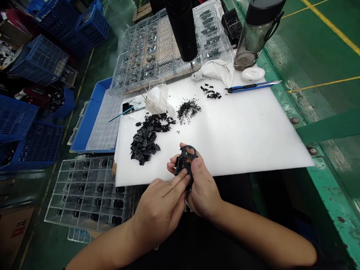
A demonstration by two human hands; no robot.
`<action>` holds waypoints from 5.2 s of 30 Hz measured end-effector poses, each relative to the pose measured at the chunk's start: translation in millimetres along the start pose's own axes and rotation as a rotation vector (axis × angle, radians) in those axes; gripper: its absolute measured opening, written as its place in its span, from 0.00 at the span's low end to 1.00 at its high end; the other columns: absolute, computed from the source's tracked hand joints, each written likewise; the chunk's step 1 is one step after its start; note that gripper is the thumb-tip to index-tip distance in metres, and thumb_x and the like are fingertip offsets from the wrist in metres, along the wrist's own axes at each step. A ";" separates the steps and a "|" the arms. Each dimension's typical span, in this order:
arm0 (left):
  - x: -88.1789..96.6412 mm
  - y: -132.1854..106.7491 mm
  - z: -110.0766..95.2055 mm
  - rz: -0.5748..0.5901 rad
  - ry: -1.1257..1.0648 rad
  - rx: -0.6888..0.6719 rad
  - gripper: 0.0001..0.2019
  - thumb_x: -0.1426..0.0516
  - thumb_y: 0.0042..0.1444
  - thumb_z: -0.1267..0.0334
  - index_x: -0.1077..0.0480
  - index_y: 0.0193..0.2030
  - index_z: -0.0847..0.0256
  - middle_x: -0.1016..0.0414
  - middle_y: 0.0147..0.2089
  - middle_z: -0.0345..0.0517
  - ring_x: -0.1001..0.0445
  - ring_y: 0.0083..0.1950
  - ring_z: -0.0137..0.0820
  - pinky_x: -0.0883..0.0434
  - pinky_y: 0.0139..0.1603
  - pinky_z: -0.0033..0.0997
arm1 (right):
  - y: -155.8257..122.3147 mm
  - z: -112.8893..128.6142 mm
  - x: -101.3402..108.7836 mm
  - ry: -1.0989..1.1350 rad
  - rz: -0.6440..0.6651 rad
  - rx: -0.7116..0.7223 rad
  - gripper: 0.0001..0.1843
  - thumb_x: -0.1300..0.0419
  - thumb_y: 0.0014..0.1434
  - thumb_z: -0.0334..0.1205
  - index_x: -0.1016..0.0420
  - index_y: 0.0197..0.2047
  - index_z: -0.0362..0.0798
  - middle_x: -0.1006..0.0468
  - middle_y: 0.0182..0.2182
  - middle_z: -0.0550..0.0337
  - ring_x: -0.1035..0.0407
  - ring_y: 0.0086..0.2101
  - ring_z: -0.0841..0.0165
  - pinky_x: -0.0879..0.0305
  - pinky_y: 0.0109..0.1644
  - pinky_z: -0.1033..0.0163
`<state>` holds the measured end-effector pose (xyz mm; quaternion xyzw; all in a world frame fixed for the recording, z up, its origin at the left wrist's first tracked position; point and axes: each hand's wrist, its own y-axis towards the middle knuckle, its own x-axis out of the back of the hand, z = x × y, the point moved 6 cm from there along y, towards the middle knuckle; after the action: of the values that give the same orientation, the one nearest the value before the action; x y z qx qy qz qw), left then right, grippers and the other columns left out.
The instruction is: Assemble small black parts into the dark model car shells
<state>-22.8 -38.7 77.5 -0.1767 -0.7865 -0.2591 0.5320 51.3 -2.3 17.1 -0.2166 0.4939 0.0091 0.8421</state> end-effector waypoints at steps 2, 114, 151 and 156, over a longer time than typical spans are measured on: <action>-0.8 -3.9 0.9 -0.019 0.003 -0.038 0.20 0.46 0.60 0.72 0.34 0.59 0.72 0.28 0.59 0.64 0.21 0.48 0.39 0.26 0.37 0.37 | 0.3 2.0 -1.0 0.002 -0.023 -0.016 0.21 0.45 0.65 0.56 0.28 0.55 0.54 0.24 0.40 0.59 0.28 0.44 0.65 0.36 0.60 0.52; 27.2 50.8 24.0 -0.071 -0.450 -0.018 0.58 0.35 0.43 0.38 0.63 0.72 0.58 0.43 0.69 0.64 0.42 0.69 0.54 0.63 0.71 0.65 | -4.0 -3.0 -14.4 -0.142 0.152 -0.472 0.10 0.33 0.47 0.39 0.29 0.20 0.48 0.39 0.19 0.63 0.43 0.22 0.70 0.39 0.26 0.65; 53.9 102.7 0.6 -0.074 -1.045 0.043 0.27 0.48 0.62 0.73 0.47 0.67 0.55 0.39 0.68 0.48 0.37 0.68 0.41 0.38 0.70 0.48 | -8.2 53.3 -45.0 0.091 0.282 -0.128 0.08 0.33 0.52 0.41 0.24 0.36 0.49 0.37 0.26 0.64 0.43 0.27 0.72 0.38 0.33 0.69; 53.7 101.9 1.2 -0.068 -1.062 0.085 0.27 0.48 0.62 0.73 0.46 0.67 0.53 0.38 0.68 0.47 0.36 0.67 0.41 0.40 0.70 0.48 | -10.4 56.7 -51.4 0.126 0.339 -0.107 0.04 0.35 0.54 0.35 0.25 0.35 0.46 0.37 0.26 0.64 0.43 0.28 0.73 0.39 0.36 0.71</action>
<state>12.8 44.0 149.4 -0.2361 -0.9626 -0.1191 0.0584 74.3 19.6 87.4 -0.1747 0.5739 0.1634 0.7832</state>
